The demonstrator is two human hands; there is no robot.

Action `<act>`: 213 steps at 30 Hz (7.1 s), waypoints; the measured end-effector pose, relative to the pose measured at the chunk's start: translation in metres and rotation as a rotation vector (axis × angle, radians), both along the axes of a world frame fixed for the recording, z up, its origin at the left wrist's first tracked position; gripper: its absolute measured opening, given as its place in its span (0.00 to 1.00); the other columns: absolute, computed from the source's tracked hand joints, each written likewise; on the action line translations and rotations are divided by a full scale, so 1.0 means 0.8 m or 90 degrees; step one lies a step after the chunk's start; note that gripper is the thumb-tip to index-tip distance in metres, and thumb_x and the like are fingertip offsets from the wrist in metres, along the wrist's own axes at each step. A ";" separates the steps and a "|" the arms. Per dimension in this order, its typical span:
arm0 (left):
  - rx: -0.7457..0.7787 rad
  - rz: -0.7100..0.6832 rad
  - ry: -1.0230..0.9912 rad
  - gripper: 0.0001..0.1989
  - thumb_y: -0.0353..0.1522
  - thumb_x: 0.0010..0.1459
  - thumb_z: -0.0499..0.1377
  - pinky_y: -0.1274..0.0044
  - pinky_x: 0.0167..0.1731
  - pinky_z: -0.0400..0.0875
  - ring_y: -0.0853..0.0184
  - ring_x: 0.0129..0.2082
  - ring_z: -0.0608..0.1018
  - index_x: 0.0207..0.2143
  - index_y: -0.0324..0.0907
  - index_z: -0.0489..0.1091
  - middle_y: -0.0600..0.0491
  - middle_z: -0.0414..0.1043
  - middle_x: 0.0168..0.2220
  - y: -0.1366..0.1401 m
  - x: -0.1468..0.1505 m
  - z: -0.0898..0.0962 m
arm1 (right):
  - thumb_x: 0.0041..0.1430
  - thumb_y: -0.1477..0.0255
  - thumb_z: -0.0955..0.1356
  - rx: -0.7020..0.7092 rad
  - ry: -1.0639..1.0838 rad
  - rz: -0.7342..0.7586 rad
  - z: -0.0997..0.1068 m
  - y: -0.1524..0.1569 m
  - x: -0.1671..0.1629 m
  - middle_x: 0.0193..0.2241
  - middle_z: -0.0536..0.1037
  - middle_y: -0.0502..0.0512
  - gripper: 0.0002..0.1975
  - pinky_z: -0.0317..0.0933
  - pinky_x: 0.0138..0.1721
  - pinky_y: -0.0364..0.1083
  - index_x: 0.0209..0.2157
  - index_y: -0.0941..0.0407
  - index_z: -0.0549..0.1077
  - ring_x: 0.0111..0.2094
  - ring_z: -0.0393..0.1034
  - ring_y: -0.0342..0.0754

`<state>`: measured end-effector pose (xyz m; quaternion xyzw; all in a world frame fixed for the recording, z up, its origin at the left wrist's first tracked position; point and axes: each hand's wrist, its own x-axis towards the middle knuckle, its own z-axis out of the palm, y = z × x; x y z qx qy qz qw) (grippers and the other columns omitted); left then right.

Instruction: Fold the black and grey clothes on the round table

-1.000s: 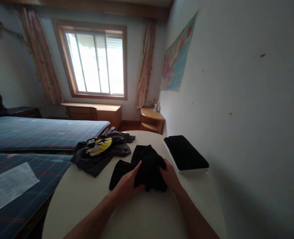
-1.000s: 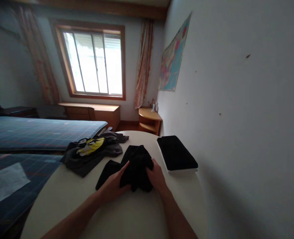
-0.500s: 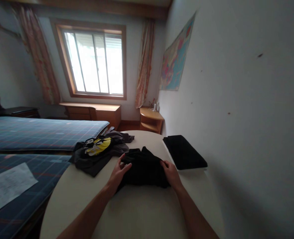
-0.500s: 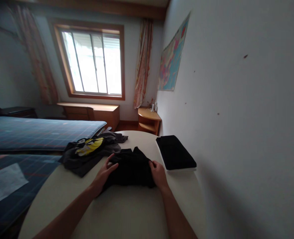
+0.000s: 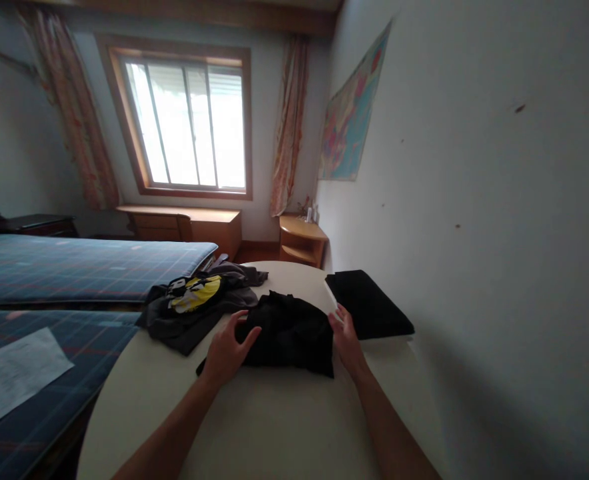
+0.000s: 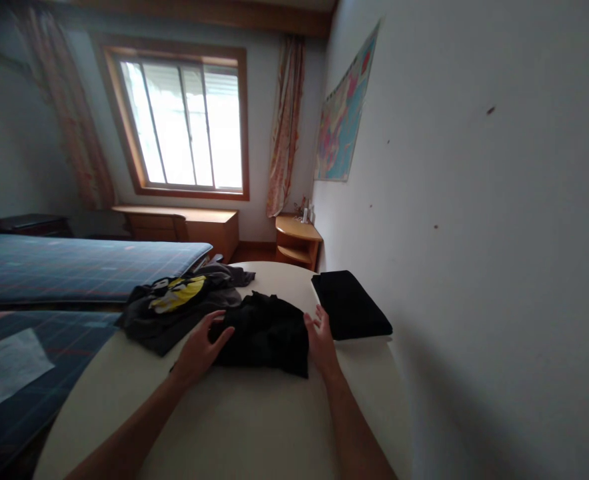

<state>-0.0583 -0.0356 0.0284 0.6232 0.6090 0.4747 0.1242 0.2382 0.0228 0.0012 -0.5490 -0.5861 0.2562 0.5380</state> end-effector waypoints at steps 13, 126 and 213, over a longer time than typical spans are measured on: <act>-0.049 0.108 -0.025 0.16 0.37 0.59 0.53 0.71 0.45 0.70 0.57 0.42 0.80 0.44 0.42 0.74 0.47 0.80 0.40 0.014 -0.027 0.008 | 0.61 0.59 0.60 -0.018 -0.146 -0.132 0.014 -0.008 0.013 0.41 0.78 0.64 0.20 0.65 0.46 0.53 0.47 0.57 0.69 0.44 0.74 0.58; -0.070 -0.125 -0.363 0.45 0.32 0.43 0.64 0.71 0.45 0.75 0.59 0.47 0.79 0.65 0.41 0.55 0.40 0.66 0.60 0.036 -0.055 -0.018 | 0.52 0.64 0.70 -0.053 -0.281 0.017 0.018 -0.027 0.013 0.41 0.76 0.55 0.41 0.68 0.41 0.50 0.66 0.52 0.56 0.35 0.74 0.50; -0.061 -0.335 0.368 0.10 0.36 0.55 0.64 0.75 0.43 0.69 0.62 0.44 0.75 0.41 0.48 0.74 0.54 0.76 0.42 -0.022 0.025 -0.009 | 0.65 0.68 0.65 0.009 -0.501 0.358 0.033 -0.054 -0.047 0.41 0.79 0.53 0.11 0.62 0.47 0.44 0.40 0.53 0.79 0.44 0.71 0.48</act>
